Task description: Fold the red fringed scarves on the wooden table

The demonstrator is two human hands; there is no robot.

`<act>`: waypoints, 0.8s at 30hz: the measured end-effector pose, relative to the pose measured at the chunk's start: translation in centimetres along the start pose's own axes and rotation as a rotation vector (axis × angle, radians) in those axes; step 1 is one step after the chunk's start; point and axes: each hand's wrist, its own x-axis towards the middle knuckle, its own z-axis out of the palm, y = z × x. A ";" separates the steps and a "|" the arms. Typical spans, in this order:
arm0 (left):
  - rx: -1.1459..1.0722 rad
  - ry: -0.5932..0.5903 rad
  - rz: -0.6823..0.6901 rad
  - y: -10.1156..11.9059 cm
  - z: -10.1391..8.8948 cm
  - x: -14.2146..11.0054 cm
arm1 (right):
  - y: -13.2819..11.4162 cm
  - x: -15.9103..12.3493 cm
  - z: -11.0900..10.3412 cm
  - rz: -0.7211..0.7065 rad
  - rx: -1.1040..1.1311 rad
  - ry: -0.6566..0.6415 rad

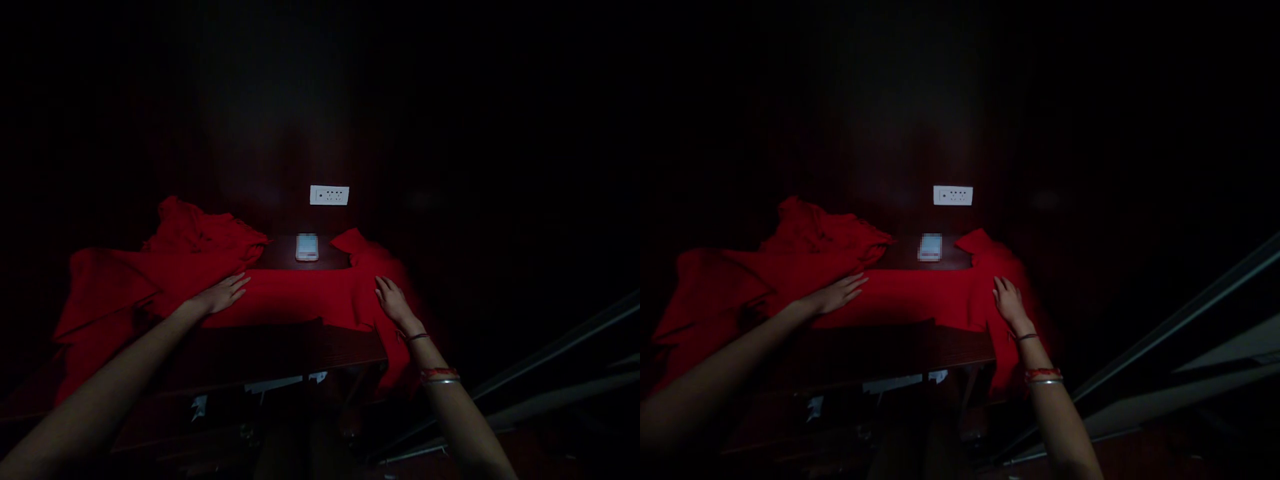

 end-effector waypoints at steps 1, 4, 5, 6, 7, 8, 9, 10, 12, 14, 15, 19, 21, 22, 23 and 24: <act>0.041 -0.045 -0.063 0.6 -0.9 -0.7 | -0.2 -0.2 0.1 0.011 -0.028 0.003; 0.121 -0.105 -0.187 4.8 -3.6 -1.2 | -0.6 -0.5 -0.1 0.042 -0.064 0.004; 0.113 -0.084 -0.149 6.7 -4.2 -0.6 | -0.7 -0.5 -0.2 0.048 -0.066 0.004; 0.101 -0.058 -0.108 8.7 -4.7 0.3 | -0.7 -0.5 -0.3 0.053 -0.066 0.005; 0.079 -0.013 -0.052 10.5 -4.9 1.4 | -0.7 -0.5 -0.3 0.055 -0.064 0.007; 0.026 0.094 0.039 12.1 -4.9 2.6 | -0.7 -0.5 -0.4 0.054 -0.062 0.010; -0.017 0.183 0.098 13.4 -4.7 3.9 | -0.7 -0.5 -0.4 0.051 -0.060 0.013; -0.056 0.193 0.102 14.4 -4.4 5.2 | -0.6 -0.5 -0.4 0.047 -0.057 0.019; -0.150 0.100 0.071 15.4 -3.9 7.2 | -0.6 -0.6 -0.4 0.040 -0.050 0.032; -0.213 0.011 0.061 15.5 -4.0 8.2 | -0.6 -0.6 -0.5 0.042 -0.044 0.039; -0.233 -0.002 0.075 15.1 -4.4 8.4 | -0.6 -0.6 -0.5 0.045 -0.043 0.039; -0.285 0.035 0.132 10.6 -8.9 7.2 | -0.7 -0.6 -0.6 0.056 -0.044 0.034; -0.368 0.088 0.144 5.9 -12.3 5.7 | -0.7 -0.6 -0.7 0.060 -0.047 0.031; -0.405 0.148 0.096 3.0 -13.9 4.8 | -0.7 -0.6 -0.7 0.060 -0.049 0.032; -0.411 0.172 0.023 0.1 -15.3 3.8 | -0.8 -0.6 -0.7 0.056 -0.051 0.034; -0.384 0.151 -0.057 -2.8 -16.5 2.7 | -0.8 -0.7 -0.7 0.049 -0.053 0.039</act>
